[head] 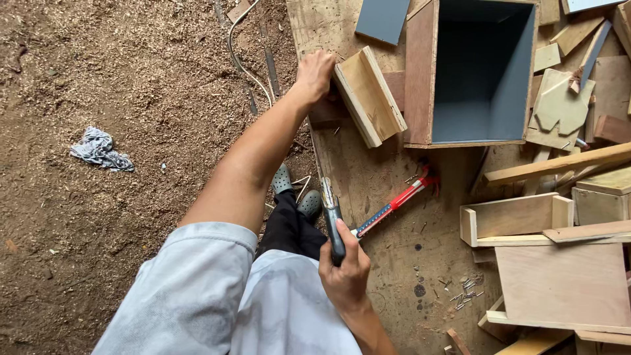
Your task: The person uses a hand saw to cut a small rectangular piece of wood on a workbench. They hold the wood steady with one hand and saw with the other, completing the cut and separating the piece.
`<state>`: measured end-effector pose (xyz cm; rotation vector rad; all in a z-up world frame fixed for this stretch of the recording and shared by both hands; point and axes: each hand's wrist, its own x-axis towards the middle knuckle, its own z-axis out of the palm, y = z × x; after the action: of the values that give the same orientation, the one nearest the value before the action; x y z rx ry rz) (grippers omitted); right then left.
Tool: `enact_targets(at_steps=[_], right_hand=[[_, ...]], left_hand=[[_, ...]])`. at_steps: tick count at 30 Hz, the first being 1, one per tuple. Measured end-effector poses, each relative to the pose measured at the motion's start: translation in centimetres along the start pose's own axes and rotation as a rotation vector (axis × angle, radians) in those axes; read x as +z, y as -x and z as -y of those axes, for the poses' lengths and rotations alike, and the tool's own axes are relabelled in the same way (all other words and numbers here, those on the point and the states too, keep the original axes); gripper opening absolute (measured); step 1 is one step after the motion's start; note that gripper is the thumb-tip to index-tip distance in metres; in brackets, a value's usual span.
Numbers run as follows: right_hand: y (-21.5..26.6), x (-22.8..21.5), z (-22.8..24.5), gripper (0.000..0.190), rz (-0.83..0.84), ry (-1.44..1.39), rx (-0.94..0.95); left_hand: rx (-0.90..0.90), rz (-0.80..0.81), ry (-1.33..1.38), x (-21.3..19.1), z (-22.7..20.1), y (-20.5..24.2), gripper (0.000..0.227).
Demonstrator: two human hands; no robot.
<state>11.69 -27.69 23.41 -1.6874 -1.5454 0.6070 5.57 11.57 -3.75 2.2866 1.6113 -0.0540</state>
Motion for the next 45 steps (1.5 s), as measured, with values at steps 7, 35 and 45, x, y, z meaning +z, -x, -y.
enact_targets(at_steps=[7, 35, 45], right_hand=[[-1.2, 3.0, -2.1, 0.032, -0.008, -0.171, 0.199], [0.4, 2.5, -2.2, 0.026, 0.075, -0.111, 0.354], [-0.1, 2.3, -3.4, 0.022, 0.013, -0.208, 0.326]], left_hand=[[0.022, -0.046, -0.033, -0.8, -0.2, 0.6, 0.024], [-0.031, -0.084, 0.125, -0.8, -0.3, 1.9, 0.026], [-0.037, -0.111, 0.012, -1.1, -1.0, 2.2, 0.026]])
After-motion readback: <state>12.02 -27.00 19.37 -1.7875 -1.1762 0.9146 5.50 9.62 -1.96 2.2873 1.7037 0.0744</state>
